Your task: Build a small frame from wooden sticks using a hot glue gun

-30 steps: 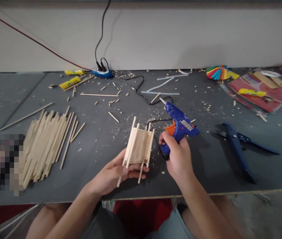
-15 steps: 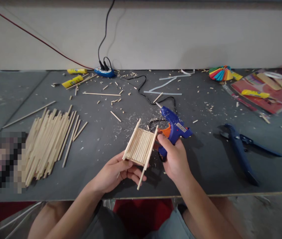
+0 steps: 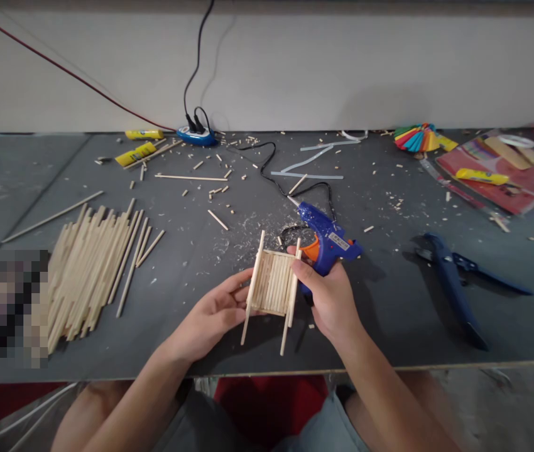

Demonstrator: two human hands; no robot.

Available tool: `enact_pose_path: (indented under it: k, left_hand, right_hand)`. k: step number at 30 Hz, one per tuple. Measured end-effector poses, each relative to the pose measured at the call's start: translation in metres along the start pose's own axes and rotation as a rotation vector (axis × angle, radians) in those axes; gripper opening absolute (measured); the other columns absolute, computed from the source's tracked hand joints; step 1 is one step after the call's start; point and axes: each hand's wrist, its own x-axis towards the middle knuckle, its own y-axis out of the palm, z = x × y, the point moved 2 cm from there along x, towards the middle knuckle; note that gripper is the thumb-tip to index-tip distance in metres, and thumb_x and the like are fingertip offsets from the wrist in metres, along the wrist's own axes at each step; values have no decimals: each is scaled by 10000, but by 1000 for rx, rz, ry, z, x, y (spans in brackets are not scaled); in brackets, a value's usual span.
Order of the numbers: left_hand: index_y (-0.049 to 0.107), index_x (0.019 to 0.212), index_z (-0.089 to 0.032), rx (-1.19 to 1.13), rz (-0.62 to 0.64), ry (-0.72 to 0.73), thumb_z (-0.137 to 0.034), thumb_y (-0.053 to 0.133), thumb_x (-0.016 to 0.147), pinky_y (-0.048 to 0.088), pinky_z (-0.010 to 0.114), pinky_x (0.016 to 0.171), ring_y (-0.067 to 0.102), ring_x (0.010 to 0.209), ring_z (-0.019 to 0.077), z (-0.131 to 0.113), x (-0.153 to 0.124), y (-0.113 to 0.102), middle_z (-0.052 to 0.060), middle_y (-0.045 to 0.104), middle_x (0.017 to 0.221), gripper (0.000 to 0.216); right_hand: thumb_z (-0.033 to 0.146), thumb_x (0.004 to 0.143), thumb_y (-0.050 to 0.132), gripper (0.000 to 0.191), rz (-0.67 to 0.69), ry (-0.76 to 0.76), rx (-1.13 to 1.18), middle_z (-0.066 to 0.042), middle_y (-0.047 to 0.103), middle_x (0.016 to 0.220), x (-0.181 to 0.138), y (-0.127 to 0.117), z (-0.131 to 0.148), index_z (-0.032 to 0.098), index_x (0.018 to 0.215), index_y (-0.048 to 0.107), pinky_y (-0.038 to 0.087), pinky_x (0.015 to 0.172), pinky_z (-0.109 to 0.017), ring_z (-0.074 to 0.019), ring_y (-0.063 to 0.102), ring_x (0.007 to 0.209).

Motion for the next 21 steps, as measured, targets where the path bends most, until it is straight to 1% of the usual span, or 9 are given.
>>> enact_pose_path:
  k: [2, 5, 8, 11, 15, 21]
  left_hand:
    - [440, 1307, -188, -32, -44, 1, -193, 630, 792, 409, 381, 940, 587, 1025, 217, -1, 1, -1, 118, 600, 1179, 548]
    - [493, 1269, -172, -4, -78, -39, -234, 625, 811, 429, 367, 909, 607, 994, 216, 0, 2, 0, 113, 628, 1141, 480]
    - [539, 1230, -162, 25, -75, -99, -281, 614, 825, 453, 347, 862, 633, 926, 208, 1, 3, 3, 100, 661, 1070, 429]
    - [556, 1217, -172, 28, -74, -116, -291, 612, 828, 453, 331, 850, 642, 887, 191, 1, 2, 3, 91, 666, 1058, 411]
    - [567, 1209, -174, 17, -59, -111, -276, 592, 844, 443, 320, 863, 639, 883, 177, 3, 1, 2, 89, 666, 1053, 380]
    - [566, 1210, -185, -18, -49, -132, -265, 572, 857, 437, 324, 875, 634, 892, 175, 4, 0, 2, 83, 663, 1050, 361]
  right_hand:
    - [302, 651, 775, 313, 16, -13, -31, -35, 707, 970, -1, -1, 0, 237, 942, 682, 517, 839, -413, -235, 652, 925]
    - [298, 657, 772, 318, 58, -25, -103, -31, 711, 937, -2, -1, -3, 241, 957, 684, 520, 824, -387, -220, 658, 890]
    - [292, 666, 767, 316, 89, -35, -162, -26, 712, 901, -3, -2, -7, 238, 968, 692, 525, 799, -357, -200, 660, 838]
    - [287, 669, 763, 311, 96, -45, -174, -23, 711, 891, -2, -3, -9, 242, 969, 696, 529, 782, -339, -188, 659, 813]
    - [291, 675, 760, 294, 105, -47, -191, -14, 708, 868, -1, -5, -8, 250, 960, 700, 525, 779, -323, -174, 656, 790]
    - [298, 670, 764, 286, 103, -48, -224, -8, 704, 881, 0, -7, -7, 262, 946, 702, 504, 824, -346, -178, 647, 814]
